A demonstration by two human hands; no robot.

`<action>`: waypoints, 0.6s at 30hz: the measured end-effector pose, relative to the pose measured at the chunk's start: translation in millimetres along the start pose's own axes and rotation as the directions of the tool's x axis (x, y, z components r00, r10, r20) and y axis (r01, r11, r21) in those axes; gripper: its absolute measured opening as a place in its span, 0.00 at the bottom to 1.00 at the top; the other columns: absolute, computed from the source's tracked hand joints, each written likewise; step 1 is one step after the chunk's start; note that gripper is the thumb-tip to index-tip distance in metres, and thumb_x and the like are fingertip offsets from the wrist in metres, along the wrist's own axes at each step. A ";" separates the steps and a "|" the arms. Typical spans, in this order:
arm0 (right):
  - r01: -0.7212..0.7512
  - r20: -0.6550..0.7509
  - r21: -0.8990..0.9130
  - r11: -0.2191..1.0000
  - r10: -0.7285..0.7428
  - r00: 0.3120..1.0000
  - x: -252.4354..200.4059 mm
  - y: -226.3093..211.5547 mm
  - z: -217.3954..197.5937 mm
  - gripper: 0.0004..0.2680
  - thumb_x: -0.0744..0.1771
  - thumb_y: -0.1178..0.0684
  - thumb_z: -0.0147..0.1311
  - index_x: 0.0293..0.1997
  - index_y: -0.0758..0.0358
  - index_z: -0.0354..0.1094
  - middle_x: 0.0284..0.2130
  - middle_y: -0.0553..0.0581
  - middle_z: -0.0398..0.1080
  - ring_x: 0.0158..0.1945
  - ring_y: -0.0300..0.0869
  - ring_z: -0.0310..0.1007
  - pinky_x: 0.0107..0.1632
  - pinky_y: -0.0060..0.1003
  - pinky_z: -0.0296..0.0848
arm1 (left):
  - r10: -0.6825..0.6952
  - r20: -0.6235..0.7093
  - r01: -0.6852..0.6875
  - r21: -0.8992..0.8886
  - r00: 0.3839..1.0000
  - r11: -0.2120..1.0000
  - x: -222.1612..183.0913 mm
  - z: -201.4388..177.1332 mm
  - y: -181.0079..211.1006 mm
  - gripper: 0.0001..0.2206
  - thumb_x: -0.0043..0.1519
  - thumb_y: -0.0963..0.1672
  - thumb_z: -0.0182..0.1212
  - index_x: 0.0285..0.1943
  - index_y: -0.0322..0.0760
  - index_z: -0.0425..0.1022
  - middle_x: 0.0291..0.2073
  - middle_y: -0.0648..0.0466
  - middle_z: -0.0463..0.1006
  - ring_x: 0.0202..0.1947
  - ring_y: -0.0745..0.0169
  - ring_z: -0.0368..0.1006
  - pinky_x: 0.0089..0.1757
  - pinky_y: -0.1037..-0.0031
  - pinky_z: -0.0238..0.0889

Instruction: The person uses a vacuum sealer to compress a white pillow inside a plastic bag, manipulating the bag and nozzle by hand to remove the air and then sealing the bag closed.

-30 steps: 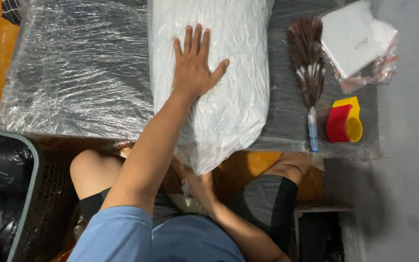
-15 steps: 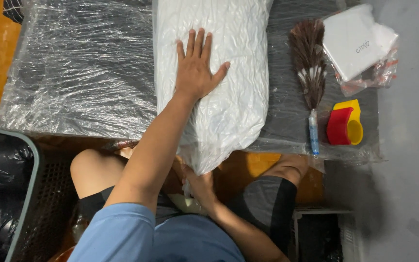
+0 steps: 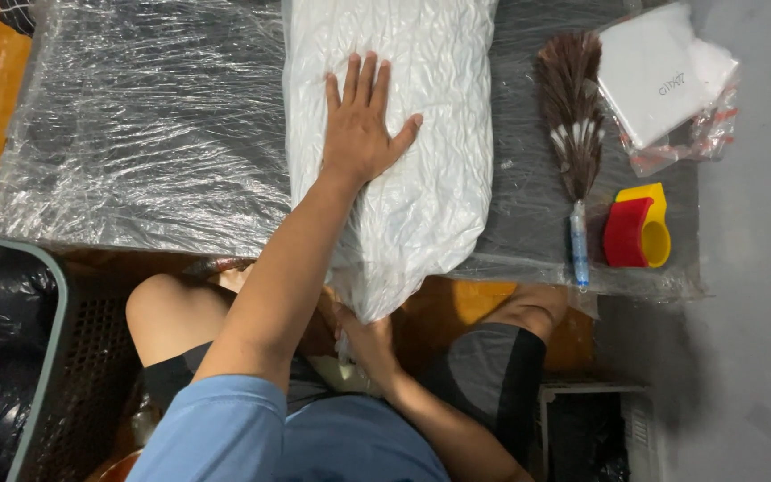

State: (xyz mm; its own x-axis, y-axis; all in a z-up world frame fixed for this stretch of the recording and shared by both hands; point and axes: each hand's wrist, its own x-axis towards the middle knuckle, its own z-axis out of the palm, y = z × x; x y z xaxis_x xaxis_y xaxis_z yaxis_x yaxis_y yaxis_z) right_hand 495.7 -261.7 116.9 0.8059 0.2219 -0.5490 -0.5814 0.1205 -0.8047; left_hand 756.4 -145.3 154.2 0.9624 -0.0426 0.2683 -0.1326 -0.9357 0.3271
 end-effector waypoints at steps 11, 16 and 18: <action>0.015 -0.028 -0.040 0.999 -0.016 0.999 5.4 7.8 -2.7 0.07 0.67 0.59 0.56 0.47 0.69 0.69 0.22 0.57 0.69 0.22 0.40 0.68 0.27 0.34 0.69 | 0.009 -0.009 -0.009 0.002 1.000 1.000 -0.6 3.8 -1.4 0.41 0.68 0.62 0.37 0.78 0.26 0.52 0.76 0.37 0.49 0.77 0.44 0.33 0.68 0.46 0.21; -0.011 -0.024 -0.058 0.998 0.010 1.000 5.2 6.4 -2.8 0.07 0.67 0.58 0.55 0.47 0.69 0.69 0.23 0.57 0.69 0.24 0.41 0.69 0.29 0.35 0.70 | 0.011 -0.016 -0.011 0.005 1.000 1.000 -0.5 7.5 -3.1 0.40 0.68 0.61 0.38 0.77 0.25 0.53 0.76 0.37 0.50 0.77 0.44 0.34 0.68 0.46 0.21; -0.009 -0.015 -0.043 0.999 0.008 1.000 4.7 6.7 -3.1 0.08 0.67 0.58 0.55 0.49 0.69 0.68 0.24 0.57 0.69 0.24 0.41 0.69 0.29 0.35 0.70 | 0.011 -0.021 -0.011 -0.001 1.000 1.000 -1.3 8.7 -3.0 0.40 0.68 0.61 0.38 0.77 0.25 0.54 0.76 0.37 0.50 0.77 0.44 0.34 0.68 0.46 0.22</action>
State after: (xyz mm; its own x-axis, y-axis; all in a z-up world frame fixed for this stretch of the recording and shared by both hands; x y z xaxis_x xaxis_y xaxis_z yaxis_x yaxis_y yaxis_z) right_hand 496.0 -262.9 108.2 0.8026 0.2084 -0.5589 -0.5831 0.0767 -0.8088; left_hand 757.6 -145.5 145.0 0.9557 -0.0450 0.2910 -0.1430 -0.9348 0.3251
